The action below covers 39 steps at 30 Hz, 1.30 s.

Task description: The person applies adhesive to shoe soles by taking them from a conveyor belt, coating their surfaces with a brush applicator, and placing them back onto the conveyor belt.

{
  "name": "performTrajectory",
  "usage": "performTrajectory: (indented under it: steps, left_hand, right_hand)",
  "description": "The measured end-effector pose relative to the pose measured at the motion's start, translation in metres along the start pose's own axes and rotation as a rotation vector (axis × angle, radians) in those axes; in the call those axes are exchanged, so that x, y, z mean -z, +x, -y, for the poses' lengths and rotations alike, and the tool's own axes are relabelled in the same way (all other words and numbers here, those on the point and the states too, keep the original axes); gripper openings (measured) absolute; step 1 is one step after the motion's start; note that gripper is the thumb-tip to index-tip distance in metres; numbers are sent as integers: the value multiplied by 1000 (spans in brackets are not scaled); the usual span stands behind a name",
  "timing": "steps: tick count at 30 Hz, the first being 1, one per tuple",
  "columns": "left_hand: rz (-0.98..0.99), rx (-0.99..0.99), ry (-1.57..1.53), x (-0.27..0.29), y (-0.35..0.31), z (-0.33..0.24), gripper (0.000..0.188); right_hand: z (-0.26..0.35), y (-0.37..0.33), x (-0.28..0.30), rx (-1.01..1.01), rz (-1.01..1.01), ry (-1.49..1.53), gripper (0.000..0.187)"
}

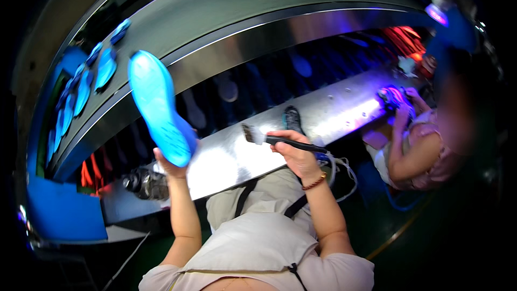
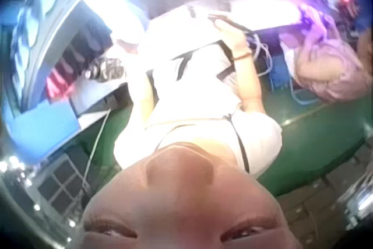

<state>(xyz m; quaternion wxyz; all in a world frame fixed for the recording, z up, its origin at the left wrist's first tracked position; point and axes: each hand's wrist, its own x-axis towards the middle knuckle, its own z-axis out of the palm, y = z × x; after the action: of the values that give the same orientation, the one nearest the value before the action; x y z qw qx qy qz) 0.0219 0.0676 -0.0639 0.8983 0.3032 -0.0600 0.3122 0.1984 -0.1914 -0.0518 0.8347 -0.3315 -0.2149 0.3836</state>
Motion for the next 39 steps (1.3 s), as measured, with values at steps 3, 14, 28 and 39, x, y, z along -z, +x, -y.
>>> performTrajectory:
  steps: [3,14,28,39]
  left_hand:
    - [112,380,-162,-27,-15,25,75]
    - [-170,403,-271,-50,-36,66,101]
    - [-525,220,-11,-46,-33,73,82]
    - [-110,403,-129,-63,-48,58,89]
  right_hand:
    - [4,3,-6,-52,100,45,26]
    - [-30,51,-40,-164,112,-90,24]
    - [-38,33,-92,465,505,-1230,16]
    - [8,43,-87,185,329,-819,18]
